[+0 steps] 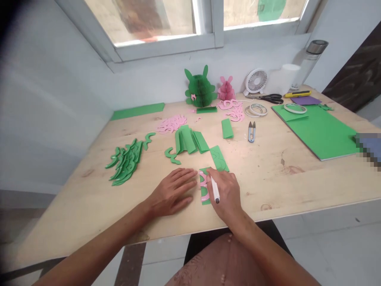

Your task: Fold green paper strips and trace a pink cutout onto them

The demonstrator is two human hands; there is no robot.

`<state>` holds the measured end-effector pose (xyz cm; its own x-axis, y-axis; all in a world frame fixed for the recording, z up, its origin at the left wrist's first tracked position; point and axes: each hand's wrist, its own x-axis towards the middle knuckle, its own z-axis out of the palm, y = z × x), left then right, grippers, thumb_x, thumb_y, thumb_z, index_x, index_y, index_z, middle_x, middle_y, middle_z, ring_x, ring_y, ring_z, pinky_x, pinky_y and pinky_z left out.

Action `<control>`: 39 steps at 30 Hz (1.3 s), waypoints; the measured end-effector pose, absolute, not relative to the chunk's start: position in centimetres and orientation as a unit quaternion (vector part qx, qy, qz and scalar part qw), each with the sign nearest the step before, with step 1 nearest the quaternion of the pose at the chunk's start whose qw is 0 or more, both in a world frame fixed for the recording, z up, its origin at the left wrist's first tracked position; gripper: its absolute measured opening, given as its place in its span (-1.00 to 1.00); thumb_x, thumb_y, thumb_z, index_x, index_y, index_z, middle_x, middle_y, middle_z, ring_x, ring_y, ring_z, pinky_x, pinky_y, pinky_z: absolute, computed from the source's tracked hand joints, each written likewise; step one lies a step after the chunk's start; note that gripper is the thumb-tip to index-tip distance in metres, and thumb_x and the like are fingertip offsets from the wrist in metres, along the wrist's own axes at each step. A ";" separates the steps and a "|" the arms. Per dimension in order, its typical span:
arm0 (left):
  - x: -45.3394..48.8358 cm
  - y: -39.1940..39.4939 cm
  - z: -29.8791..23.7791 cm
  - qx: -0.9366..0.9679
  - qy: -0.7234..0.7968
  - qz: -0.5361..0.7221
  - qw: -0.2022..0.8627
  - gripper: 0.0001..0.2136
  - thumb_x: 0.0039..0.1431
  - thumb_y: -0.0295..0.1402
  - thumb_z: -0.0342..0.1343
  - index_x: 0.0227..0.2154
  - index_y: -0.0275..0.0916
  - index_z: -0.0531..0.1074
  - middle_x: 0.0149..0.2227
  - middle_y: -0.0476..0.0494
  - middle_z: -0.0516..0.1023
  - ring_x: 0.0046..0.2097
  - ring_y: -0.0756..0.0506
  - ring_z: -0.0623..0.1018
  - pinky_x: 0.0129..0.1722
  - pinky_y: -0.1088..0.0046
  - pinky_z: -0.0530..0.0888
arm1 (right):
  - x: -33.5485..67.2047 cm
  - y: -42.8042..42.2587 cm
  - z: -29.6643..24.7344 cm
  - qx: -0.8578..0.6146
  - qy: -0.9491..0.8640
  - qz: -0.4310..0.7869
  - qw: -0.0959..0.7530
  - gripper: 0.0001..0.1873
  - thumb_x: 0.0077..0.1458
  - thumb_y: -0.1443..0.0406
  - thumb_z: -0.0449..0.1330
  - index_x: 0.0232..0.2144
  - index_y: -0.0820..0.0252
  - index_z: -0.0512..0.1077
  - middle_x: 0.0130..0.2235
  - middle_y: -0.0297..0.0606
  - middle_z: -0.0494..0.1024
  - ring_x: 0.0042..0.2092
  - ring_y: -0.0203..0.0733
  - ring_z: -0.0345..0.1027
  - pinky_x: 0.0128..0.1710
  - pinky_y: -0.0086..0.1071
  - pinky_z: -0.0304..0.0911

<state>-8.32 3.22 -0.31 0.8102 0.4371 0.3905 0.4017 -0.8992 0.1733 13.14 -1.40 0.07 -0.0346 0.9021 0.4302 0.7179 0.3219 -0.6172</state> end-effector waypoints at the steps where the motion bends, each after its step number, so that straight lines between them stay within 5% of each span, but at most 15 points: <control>1: -8.2 2.8 -0.1 0.950 0.224 0.218 0.032 -0.70 0.19 -0.33 0.05 -0.02 -0.26 0.36 0.13 -0.31 0.41 0.17 -0.23 0.38 0.15 0.06 0.32 | 13.3 -1.5 0.3 -0.569 -0.708 0.120 0.401 -0.74 0.27 0.31 -0.01 -0.08 0.15 0.43 -0.13 -0.20 0.60 -0.12 -0.10 0.46 -0.08 -0.20 0.22; 10: -4.9 -2.4 1.4 0.942 0.276 0.188 0.044 -0.64 0.20 -0.44 0.00 0.07 -0.24 0.31 0.12 -0.21 0.44 0.17 -0.18 0.39 0.11 0.17 0.38 | 15.8 -3.5 0.4 -0.495 -0.802 0.089 0.322 -0.62 0.30 0.33 -0.04 0.13 0.15 0.27 -0.09 -0.17 0.56 -0.04 -0.14 0.41 -0.05 -0.23 0.18; 26: -4.1 -5.6 0.1 0.913 0.376 0.158 0.002 -0.62 0.26 -0.37 -0.05 0.12 -0.30 0.30 0.12 -0.26 0.43 0.20 -0.25 0.35 0.13 0.07 0.36 | 15.9 -4.9 -0.8 -0.450 -0.852 0.050 0.262 -0.51 0.18 0.47 0.02 0.16 0.20 0.26 -0.01 -0.05 0.51 0.10 -0.02 0.28 0.03 -0.13 0.15; 34: -3.6 -6.4 -1.2 0.882 0.410 0.233 -0.003 -0.68 0.26 -0.39 -0.04 0.06 -0.25 0.34 0.07 -0.22 0.48 0.16 -0.23 0.39 0.10 0.09 0.37 | 16.0 -4.9 -1.0 -0.441 -0.862 0.038 0.246 -0.54 0.22 0.43 0.02 0.17 0.20 0.25 0.03 -0.07 0.49 0.12 -0.02 0.24 0.04 -0.14 0.12; 39: -2.1 -5.7 -1.7 0.822 0.483 0.301 -0.003 -0.84 0.26 -0.44 -0.04 -0.21 -0.22 0.44 -0.20 -0.17 0.55 -0.12 -0.14 0.51 -0.09 0.23 0.45 | 16.0 -4.9 -1.2 -0.434 -0.869 0.028 0.237 -0.52 0.21 0.45 0.03 0.18 0.21 0.23 0.03 -0.07 0.49 0.15 -0.02 0.22 0.05 -0.13 0.11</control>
<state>-2.06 -5.70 -1.68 0.3526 0.7922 0.4981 0.7963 -0.5336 0.2849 15.99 -4.86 -1.19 -0.5118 0.7670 0.3870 0.7407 0.6222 -0.2535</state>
